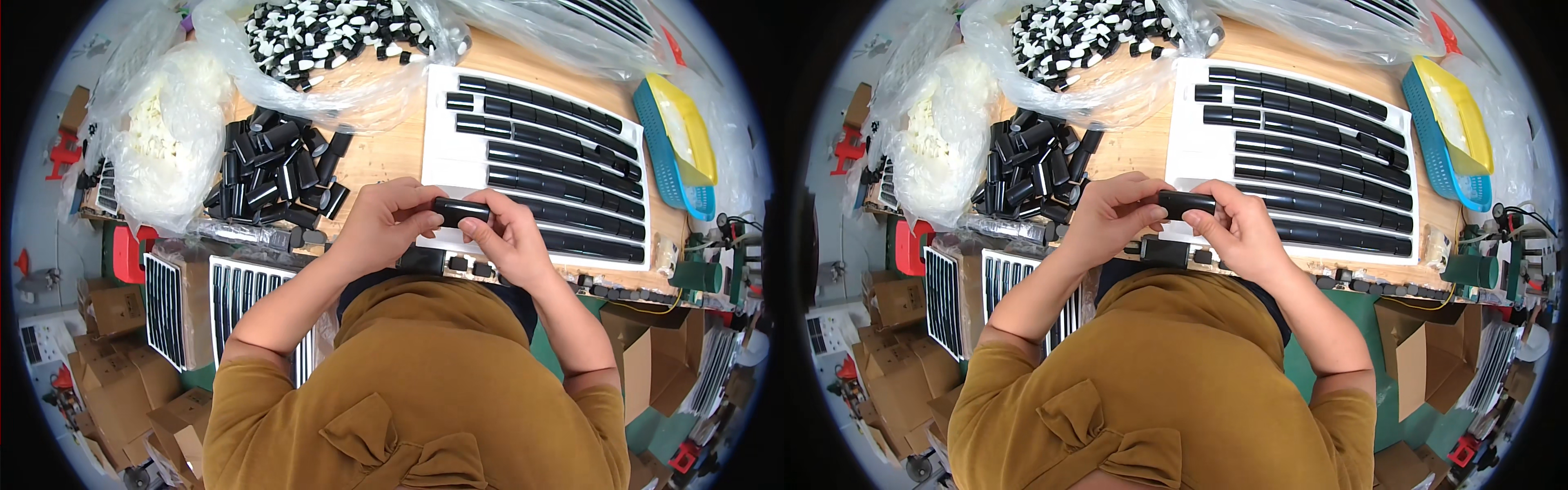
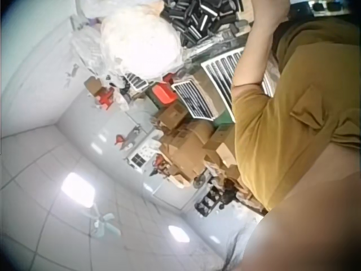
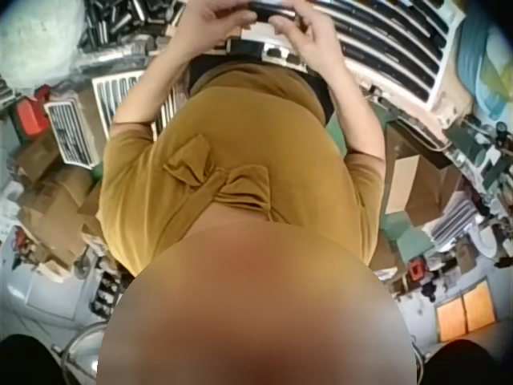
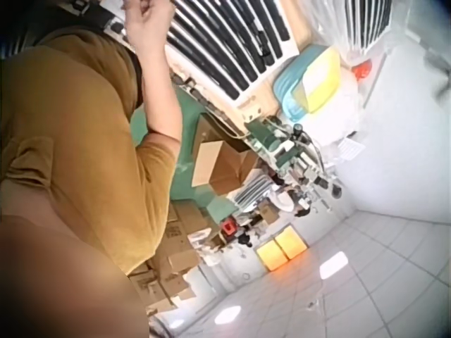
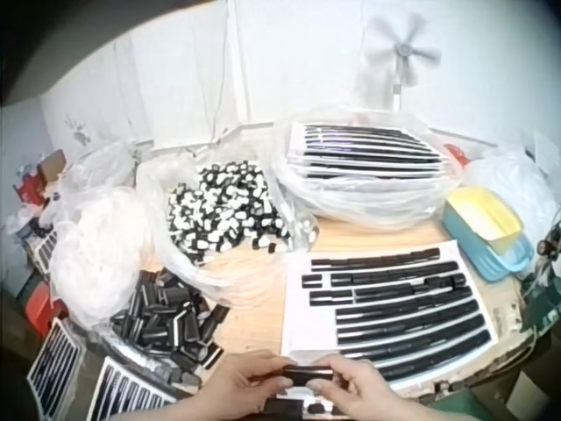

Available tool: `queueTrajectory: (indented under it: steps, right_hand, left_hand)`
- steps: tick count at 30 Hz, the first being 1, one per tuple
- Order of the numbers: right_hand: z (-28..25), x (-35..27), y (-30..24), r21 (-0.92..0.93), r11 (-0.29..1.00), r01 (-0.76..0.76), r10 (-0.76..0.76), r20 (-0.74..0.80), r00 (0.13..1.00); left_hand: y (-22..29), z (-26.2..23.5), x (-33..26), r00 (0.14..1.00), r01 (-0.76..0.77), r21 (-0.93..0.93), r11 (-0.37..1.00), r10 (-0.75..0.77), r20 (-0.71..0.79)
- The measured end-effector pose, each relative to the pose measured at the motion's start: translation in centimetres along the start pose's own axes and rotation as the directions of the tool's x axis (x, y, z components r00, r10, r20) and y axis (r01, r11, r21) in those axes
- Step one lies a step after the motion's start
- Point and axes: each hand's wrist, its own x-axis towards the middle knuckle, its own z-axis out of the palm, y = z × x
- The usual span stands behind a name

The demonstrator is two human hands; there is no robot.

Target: Assembling black cylindrical components into a white packaging tray at a workshop table.

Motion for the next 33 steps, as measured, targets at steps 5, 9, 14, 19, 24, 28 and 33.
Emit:
queueTrajectory:
  steps: [5,9,14,19,24,28,33]
  right_hand:
    - [1.8,1.3,0.4,-0.029,1.000,0.000,-0.003,-0.094,0.996]
    - [1.3,5.9,1.5,-0.325,0.945,-0.039,0.052,0.033,0.998]
    - [-4.7,11.3,5.5,-0.847,0.526,0.078,-0.439,-0.192,0.878]
    - [-4.5,12.9,5.4,-0.904,0.426,-0.018,-0.349,-0.183,0.919]
    - [-5.1,14.3,4.9,-0.877,0.479,0.033,-0.308,-0.133,0.942]
    - [-5.9,14.8,4.8,-0.869,0.494,-0.016,-0.198,-0.130,0.972]
    - [-6.4,15.6,4.2,-0.862,0.505,-0.039,-0.092,-0.098,0.991]
  left_hand:
    - [-0.4,-1.3,0.4,0.998,0.026,0.035,0.999,-0.023,-0.063]
    - [-1.8,-4.9,1.6,0.985,0.082,0.279,0.957,-0.036,-0.166]
    - [-0.3,-16.0,0.5,0.719,-0.004,0.282,0.959,0.199,-0.666]
    - [-2.7,-26.6,-2.0,0.545,0.179,0.272,0.946,0.135,-0.827]
    - [-5.8,-31.0,-0.9,0.505,0.515,0.487,0.705,0.209,-0.837]
    - [-2.3,-27.0,4.3,0.461,0.673,0.669,0.316,0.529,-0.713]
    - [-3.0,-23.9,14.1,0.776,0.379,0.862,0.338,0.391,-0.495]
